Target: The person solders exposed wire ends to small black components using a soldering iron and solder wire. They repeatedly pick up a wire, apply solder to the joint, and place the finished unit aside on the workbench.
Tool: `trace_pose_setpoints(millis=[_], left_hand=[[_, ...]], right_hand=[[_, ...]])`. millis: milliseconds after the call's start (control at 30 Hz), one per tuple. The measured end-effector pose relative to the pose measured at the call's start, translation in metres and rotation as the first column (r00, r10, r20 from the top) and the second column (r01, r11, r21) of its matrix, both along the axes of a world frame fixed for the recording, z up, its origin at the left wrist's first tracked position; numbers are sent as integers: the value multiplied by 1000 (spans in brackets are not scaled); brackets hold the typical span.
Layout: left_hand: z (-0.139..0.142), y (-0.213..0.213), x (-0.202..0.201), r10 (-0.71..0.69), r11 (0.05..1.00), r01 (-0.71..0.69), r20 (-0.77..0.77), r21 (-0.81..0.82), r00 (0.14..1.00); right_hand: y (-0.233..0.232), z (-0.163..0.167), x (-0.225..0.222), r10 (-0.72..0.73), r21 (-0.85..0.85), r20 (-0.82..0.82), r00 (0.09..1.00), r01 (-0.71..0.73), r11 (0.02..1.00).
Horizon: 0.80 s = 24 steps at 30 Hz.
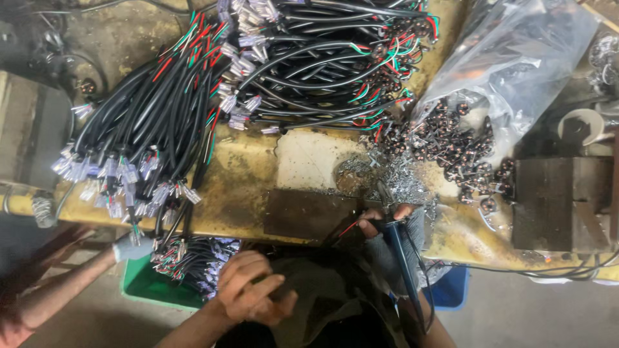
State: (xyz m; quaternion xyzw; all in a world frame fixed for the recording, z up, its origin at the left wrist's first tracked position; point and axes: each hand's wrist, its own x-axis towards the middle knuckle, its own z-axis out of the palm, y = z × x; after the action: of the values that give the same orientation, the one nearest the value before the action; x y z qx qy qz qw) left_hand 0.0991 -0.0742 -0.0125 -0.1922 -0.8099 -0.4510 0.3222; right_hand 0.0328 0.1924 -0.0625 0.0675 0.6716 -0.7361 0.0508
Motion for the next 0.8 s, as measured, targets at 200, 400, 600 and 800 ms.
trace_pose_setpoints(millis=[200, 400, 600, 800], left_hand=[[85, 23, -63, -1000, -7, 473, -13, 881, 8], [92, 63, -64, -990, 140, 727, 111, 672, 88], [118, 54, -67, -697, 717, 689, 112, 106, 708], [127, 68, -66, -633, 755, 632, 59, -174, 772]], right_hand=[[-5, 1, -2, -5, -136, -69, 998, -4, 991], [1, -1, -5, 64, 32, -165, 984, -59, 998], [-1, -4, -2, -39, -123, 22, 999, 42, 991], [4, -10, 0, 25, 77, -122, 992, -15, 997]])
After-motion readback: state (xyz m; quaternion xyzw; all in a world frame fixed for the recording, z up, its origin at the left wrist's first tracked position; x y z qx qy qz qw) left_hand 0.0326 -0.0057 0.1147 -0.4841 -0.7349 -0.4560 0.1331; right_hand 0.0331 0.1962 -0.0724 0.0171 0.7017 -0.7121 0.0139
